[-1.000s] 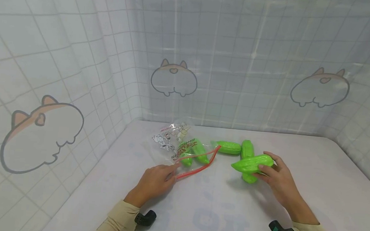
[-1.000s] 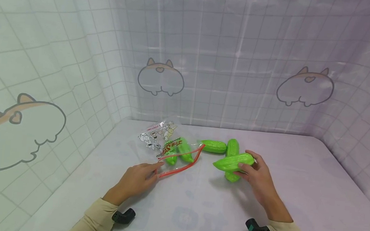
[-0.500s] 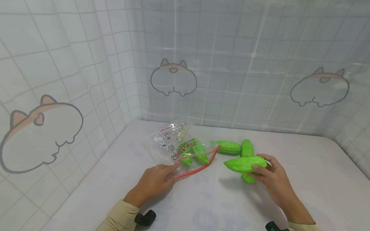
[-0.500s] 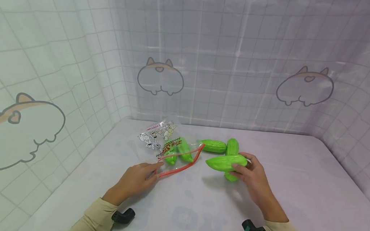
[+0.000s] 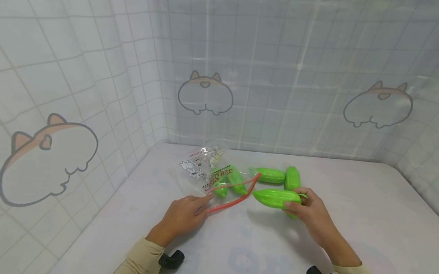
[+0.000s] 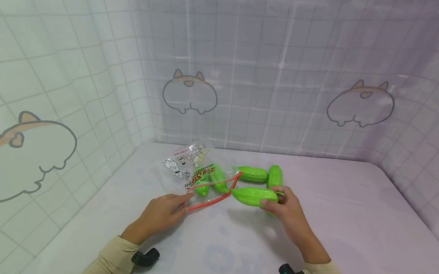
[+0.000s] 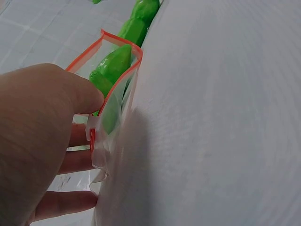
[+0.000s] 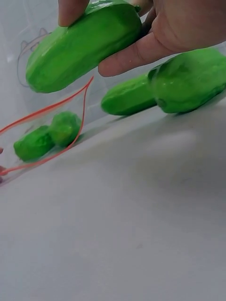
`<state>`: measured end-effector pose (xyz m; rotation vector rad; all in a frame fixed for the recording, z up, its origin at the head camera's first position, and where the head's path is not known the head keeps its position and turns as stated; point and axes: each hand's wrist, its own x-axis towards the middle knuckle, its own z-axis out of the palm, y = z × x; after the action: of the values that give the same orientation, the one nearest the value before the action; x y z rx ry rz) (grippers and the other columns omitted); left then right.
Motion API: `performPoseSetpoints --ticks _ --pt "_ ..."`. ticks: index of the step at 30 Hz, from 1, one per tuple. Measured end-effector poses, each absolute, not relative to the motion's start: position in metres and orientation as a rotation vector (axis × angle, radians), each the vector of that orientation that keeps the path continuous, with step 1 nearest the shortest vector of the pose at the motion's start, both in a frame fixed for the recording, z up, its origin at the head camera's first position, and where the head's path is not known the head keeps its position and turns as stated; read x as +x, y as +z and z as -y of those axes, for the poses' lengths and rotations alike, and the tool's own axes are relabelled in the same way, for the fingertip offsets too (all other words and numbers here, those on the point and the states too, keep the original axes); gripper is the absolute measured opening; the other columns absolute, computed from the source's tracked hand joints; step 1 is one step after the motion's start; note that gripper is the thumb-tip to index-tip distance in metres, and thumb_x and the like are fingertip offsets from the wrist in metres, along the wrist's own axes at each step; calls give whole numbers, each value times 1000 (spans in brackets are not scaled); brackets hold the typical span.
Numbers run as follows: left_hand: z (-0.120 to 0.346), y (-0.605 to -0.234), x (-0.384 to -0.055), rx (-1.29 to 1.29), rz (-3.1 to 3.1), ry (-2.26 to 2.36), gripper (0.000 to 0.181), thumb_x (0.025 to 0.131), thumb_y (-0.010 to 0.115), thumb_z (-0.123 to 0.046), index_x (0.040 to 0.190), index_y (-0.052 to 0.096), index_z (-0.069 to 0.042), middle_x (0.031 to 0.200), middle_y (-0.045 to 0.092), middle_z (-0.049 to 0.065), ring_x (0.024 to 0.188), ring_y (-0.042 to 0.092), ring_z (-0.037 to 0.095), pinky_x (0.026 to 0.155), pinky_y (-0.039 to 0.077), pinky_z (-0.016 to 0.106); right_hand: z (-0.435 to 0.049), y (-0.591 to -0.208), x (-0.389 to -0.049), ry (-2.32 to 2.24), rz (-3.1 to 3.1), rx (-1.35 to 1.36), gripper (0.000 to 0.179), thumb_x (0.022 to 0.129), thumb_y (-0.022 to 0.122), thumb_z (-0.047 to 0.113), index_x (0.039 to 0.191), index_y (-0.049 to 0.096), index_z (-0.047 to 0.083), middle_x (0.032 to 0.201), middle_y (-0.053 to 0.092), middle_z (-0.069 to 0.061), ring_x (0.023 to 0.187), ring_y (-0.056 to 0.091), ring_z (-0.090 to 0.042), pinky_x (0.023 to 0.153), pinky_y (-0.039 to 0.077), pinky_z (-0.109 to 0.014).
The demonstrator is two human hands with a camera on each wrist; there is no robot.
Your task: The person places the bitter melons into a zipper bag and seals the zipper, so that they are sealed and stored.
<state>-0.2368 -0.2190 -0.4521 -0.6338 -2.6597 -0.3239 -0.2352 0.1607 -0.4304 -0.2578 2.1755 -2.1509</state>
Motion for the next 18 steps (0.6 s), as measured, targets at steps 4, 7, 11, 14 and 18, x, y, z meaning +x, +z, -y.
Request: performPoseSetpoints --ticks 4,7,11,14,18 --pt "219 -453 -237 -650 2635 -308 41 89 69 -27 130 69 -25 92 72 -4 78 63 12 61 52 35 -156 -431 -236 -2099 -2216 -243 53 92 70 11 132 40 -5 123 50 -25 99 63 -21 92 52 -42" --pt "220 -454 -237 -656 2625 -300 40 89 68 -27 129 70 -24 93 73 -4 75 61 10 60 51 33 -151 -431 -237 -2084 -2227 -239 53 91 71 12 131 41 -5 125 48 -26 100 62 -21 91 52 -41" --pt "219 -453 -237 -651 2634 -309 40 90 68 -26 130 69 -24 93 73 -4 74 60 9 59 51 32 -144 -434 -239 -2059 -2237 -273 57 91 72 12 136 41 -5 131 47 -25 105 58 -22 91 51 -38" --pt "219 -453 -238 -642 2645 -313 40 90 67 -26 130 69 -24 95 73 -4 77 62 10 61 51 33 -137 -435 -240 -2011 -2260 -336 63 91 73 15 143 41 -2 135 47 -24 109 56 -23 91 50 -35" --pt "219 -453 -237 -637 2664 -329 41 91 67 -26 131 68 -24 97 73 -3 82 64 12 64 53 35 -128 -437 -243 -1973 -2282 -401 64 90 74 15 145 45 0 134 51 -21 107 55 -25 89 50 -34"
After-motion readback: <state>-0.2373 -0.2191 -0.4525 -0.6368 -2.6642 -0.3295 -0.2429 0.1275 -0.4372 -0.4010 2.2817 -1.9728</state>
